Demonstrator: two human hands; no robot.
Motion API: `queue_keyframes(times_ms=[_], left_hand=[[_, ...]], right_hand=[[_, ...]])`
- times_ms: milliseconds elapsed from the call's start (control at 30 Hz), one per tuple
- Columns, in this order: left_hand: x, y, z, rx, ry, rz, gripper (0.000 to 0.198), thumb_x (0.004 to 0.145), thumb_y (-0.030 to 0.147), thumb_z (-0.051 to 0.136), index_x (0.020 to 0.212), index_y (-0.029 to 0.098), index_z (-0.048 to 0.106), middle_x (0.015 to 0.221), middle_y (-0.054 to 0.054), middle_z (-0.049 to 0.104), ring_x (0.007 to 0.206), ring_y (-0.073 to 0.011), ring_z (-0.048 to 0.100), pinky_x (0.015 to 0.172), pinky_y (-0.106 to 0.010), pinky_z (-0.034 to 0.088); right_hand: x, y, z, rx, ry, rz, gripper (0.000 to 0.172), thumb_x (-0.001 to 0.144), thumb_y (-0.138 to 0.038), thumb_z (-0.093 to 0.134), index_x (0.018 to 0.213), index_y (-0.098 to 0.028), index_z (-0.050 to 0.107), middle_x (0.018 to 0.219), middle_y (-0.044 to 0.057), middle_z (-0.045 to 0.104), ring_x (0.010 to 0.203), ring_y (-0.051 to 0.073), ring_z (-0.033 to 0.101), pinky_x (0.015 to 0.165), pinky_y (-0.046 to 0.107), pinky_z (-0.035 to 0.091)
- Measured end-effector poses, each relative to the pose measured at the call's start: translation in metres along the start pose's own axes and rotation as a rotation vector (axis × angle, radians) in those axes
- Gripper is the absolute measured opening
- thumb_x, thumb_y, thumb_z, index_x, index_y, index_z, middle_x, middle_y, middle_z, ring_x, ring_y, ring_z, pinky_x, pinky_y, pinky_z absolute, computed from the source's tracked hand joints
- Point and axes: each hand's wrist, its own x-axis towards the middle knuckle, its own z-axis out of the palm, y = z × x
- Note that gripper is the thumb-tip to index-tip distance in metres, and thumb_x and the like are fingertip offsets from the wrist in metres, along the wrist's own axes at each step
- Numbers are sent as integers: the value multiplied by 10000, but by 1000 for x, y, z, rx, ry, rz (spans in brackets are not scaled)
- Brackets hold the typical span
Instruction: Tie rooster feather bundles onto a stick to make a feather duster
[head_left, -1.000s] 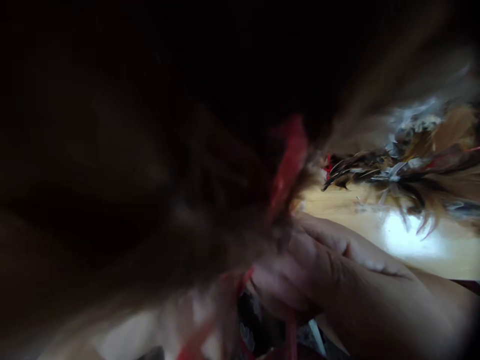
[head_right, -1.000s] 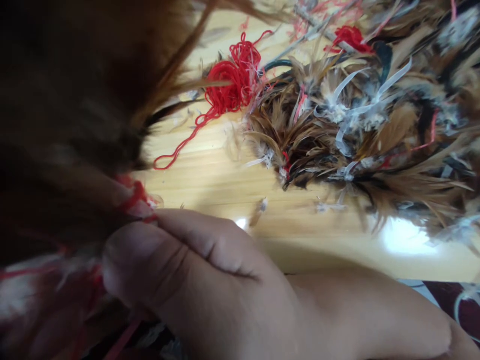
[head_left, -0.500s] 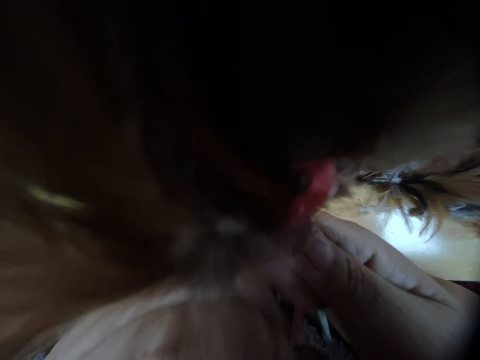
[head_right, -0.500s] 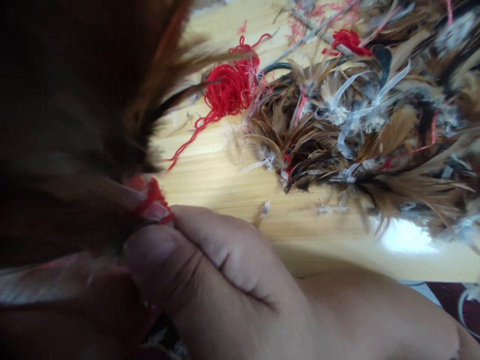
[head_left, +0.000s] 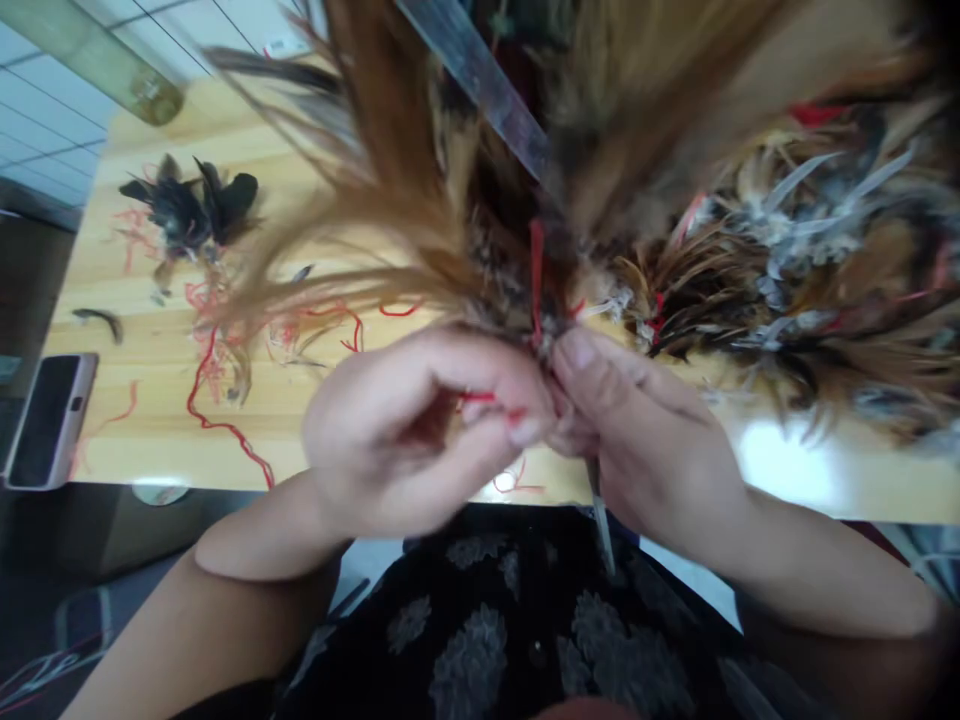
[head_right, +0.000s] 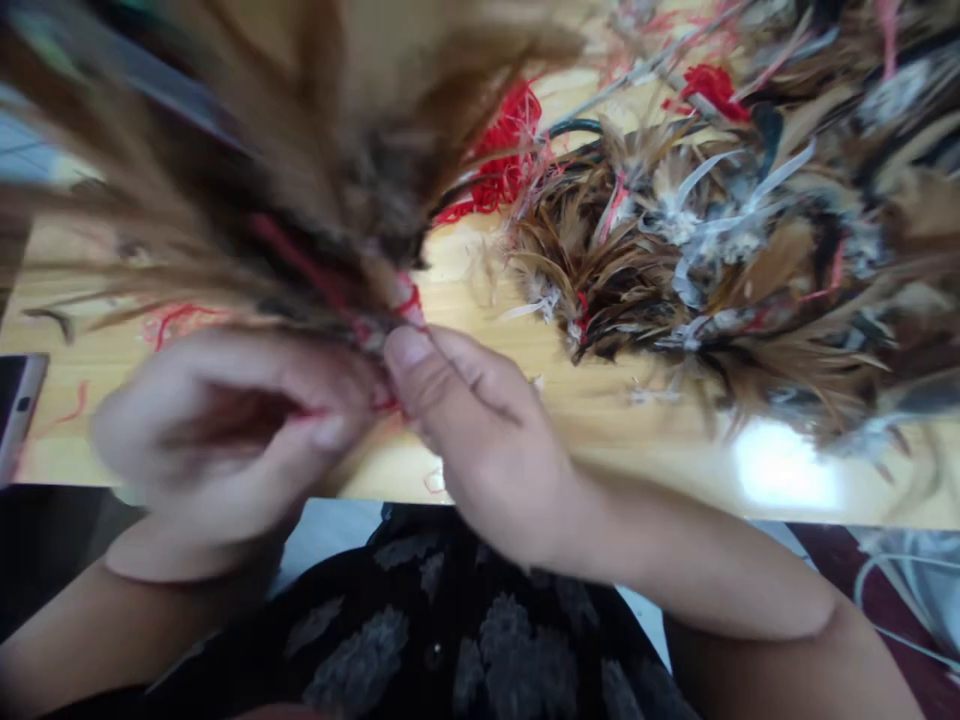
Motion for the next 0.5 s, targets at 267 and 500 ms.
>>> queue_keyframes(times_ms=[267, 500], left_hand=[[28, -58, -2, -233, -27, 66, 56, 1002, 258, 759, 967, 224, 732, 910, -3, 751, 838, -116, 739, 759, -225, 614], [38, -76, -6, -264, 60, -43, 207, 910, 254, 844, 953, 227, 643, 825, 25, 688, 755, -109, 711, 754, -242, 597]], right_hand=[[32, 23, -13, -22, 150, -55, 468, 952, -585, 716, 763, -208, 514, 690, -58, 455, 556, 44, 330, 499, 185, 289], [51, 34, -15, -55, 210, -96, 548, 916, -738, 660, 831, -221, 500, 695, -73, 431, 549, 38, 304, 481, 170, 255]])
